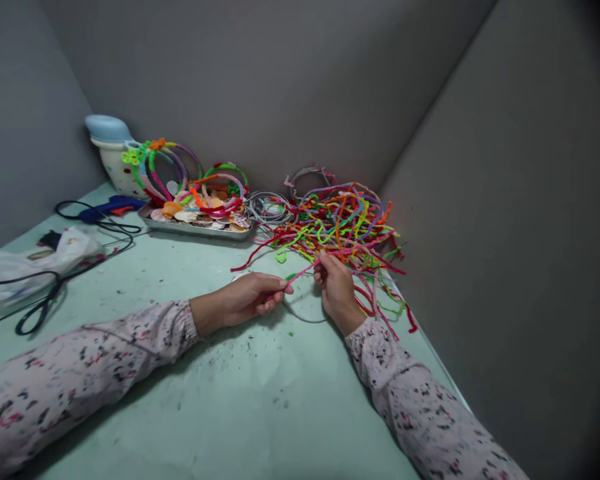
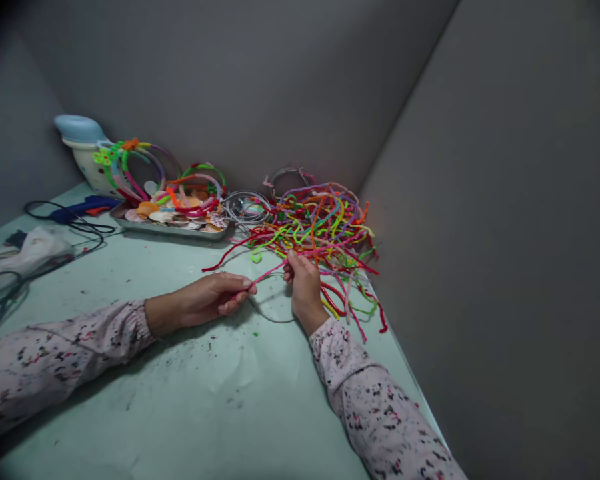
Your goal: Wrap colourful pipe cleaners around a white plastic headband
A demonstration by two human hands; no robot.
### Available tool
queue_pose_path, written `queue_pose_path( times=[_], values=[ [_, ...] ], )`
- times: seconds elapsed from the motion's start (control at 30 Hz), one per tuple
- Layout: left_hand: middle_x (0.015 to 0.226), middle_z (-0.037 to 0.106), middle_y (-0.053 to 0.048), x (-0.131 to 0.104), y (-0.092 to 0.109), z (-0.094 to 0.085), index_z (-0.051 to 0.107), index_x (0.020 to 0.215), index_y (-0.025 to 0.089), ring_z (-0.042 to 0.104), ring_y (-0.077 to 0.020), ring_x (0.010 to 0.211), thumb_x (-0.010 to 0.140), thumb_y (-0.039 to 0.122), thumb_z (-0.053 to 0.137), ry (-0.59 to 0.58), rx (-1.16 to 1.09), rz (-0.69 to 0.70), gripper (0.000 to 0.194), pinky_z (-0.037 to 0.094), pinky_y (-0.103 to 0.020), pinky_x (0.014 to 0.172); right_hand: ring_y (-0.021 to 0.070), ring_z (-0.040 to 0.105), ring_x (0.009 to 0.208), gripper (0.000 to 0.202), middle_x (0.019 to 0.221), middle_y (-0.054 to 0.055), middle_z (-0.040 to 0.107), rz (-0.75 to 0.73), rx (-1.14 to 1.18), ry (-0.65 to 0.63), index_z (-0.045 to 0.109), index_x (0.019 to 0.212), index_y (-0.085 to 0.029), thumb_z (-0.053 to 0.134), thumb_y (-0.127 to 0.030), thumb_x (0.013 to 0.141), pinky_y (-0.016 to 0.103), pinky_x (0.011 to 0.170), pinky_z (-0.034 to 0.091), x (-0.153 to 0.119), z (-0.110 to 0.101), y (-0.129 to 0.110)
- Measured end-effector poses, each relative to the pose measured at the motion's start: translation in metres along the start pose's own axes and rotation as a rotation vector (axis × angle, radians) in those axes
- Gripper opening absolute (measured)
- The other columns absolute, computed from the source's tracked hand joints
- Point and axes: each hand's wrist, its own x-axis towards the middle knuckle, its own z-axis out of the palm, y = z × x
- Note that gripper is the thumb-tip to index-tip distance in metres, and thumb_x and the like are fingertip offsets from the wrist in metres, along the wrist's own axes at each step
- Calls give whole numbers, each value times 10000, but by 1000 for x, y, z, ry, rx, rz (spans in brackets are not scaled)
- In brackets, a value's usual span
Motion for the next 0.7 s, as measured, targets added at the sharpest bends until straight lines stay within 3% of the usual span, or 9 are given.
queue_pose_path(
  times=[0.1, 0.2, 0.3, 0.4, 0.5, 0.7],
  values=[
    [608, 492, 30, 1, -3, 0, 591, 838, 120, 387, -47, 448, 822, 303, 572, 52, 226, 97, 184, 248, -180, 434, 65, 433, 467, 305, 550, -61, 500, -1, -2, 24, 528, 654, -200, 698, -448, 704, 195, 425, 326, 2, 0, 2],
    [591, 507, 27, 0, -3, 0, 570, 791, 155, 417, -81, 480, 850, 367, 518, 151, 605, 240, 226, 284, -206, 474, 56, 414, 458, 277, 532, -69, 485, 17, 15, 41, 533, 640, -195, 708, -404, 686, 184, 413, 294, 4, 3, 2],
    [622, 541, 3, -3, 0, 1, 580, 747, 166, 435, -108, 551, 855, 337, 499, 302, 1024, 457, 218, 290, -234, 542, 53, 398, 447, 268, 523, -70, 483, 37, 14, 72, 529, 627, -193, 706, -391, 666, 187, 403, 272, 5, 7, 0],
    [649, 558, -10, -5, 2, 1, 603, 764, 169, 437, -119, 592, 849, 295, 502, 365, 1205, 549, 183, 286, -248, 582, 56, 397, 446, 262, 529, -66, 480, 58, 11, 99, 526, 629, -195, 694, -394, 658, 190, 398, 273, 5, 8, -2],
    [612, 538, 2, -2, -1, 0, 587, 742, 164, 434, -112, 565, 858, 337, 507, 285, 1021, 440, 224, 292, -234, 551, 55, 403, 449, 268, 545, -61, 486, 96, 9, 69, 535, 650, -193, 696, -406, 669, 184, 396, 281, 4, 5, -2],
    [711, 609, -33, 2, -4, -1, 611, 878, 108, 498, -71, 501, 845, 384, 572, 21, 166, 24, 281, 312, -187, 458, 58, 430, 461, 294, 548, -56, 493, 38, -3, 31, 532, 636, -193, 676, -434, 726, 184, 411, 308, 2, -5, 0]
  ],
)
